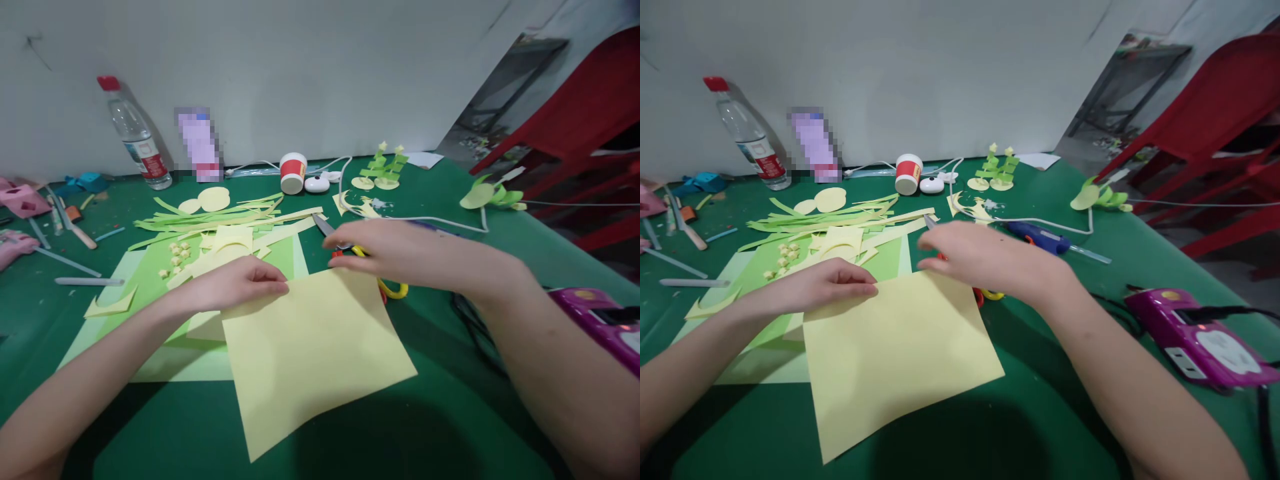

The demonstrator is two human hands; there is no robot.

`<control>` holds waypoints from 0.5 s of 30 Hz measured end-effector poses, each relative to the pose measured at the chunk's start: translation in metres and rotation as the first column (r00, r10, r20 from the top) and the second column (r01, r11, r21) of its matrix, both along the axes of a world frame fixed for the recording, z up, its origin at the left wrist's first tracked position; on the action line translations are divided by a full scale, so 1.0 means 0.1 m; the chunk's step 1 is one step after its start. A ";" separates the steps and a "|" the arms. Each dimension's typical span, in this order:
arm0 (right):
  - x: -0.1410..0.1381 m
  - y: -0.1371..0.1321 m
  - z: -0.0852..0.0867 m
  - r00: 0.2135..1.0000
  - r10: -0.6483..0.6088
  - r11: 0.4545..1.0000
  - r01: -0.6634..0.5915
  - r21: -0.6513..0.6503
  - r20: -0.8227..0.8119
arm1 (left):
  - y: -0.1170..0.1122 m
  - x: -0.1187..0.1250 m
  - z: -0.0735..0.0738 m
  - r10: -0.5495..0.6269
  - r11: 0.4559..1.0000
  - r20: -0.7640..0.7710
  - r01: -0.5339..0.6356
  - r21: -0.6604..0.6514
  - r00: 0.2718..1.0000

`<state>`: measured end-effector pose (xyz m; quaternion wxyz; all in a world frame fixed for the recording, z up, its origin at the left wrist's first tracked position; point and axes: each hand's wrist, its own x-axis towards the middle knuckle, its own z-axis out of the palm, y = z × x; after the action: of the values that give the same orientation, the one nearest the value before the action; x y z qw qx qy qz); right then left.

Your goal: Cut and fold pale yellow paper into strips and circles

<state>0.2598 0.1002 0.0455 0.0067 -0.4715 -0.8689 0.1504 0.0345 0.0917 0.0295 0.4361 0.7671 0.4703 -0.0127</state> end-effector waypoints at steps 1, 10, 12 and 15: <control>-0.03 0.01 0.00 0.994 0.096 0.991 -0.100 -0.087 -0.049 | 0.01 -0.01 0.01 -0.019 1.000 -0.006 0.020 0.016 1.000; -0.27 -0.03 -0.10 0.976 0.139 0.982 -0.158 -0.102 -0.170 | -0.10 0.04 -0.04 0.003 0.942 0.056 -0.022 0.334 0.998; -0.31 -0.05 -0.12 0.979 0.124 0.986 -0.140 -0.092 -0.160 | -0.15 0.08 -0.07 -0.022 0.921 0.057 -0.002 0.389 0.998; -0.33 -0.07 -0.13 0.985 0.112 0.992 -0.119 -0.045 -0.134 | -0.17 0.07 -0.08 -0.047 0.895 -0.030 0.055 0.442 0.998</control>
<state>0.2271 0.0930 0.0322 0.0426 -0.4095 -0.8882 0.2039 0.0418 0.0743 0.0214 0.2455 0.8581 0.4446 0.0759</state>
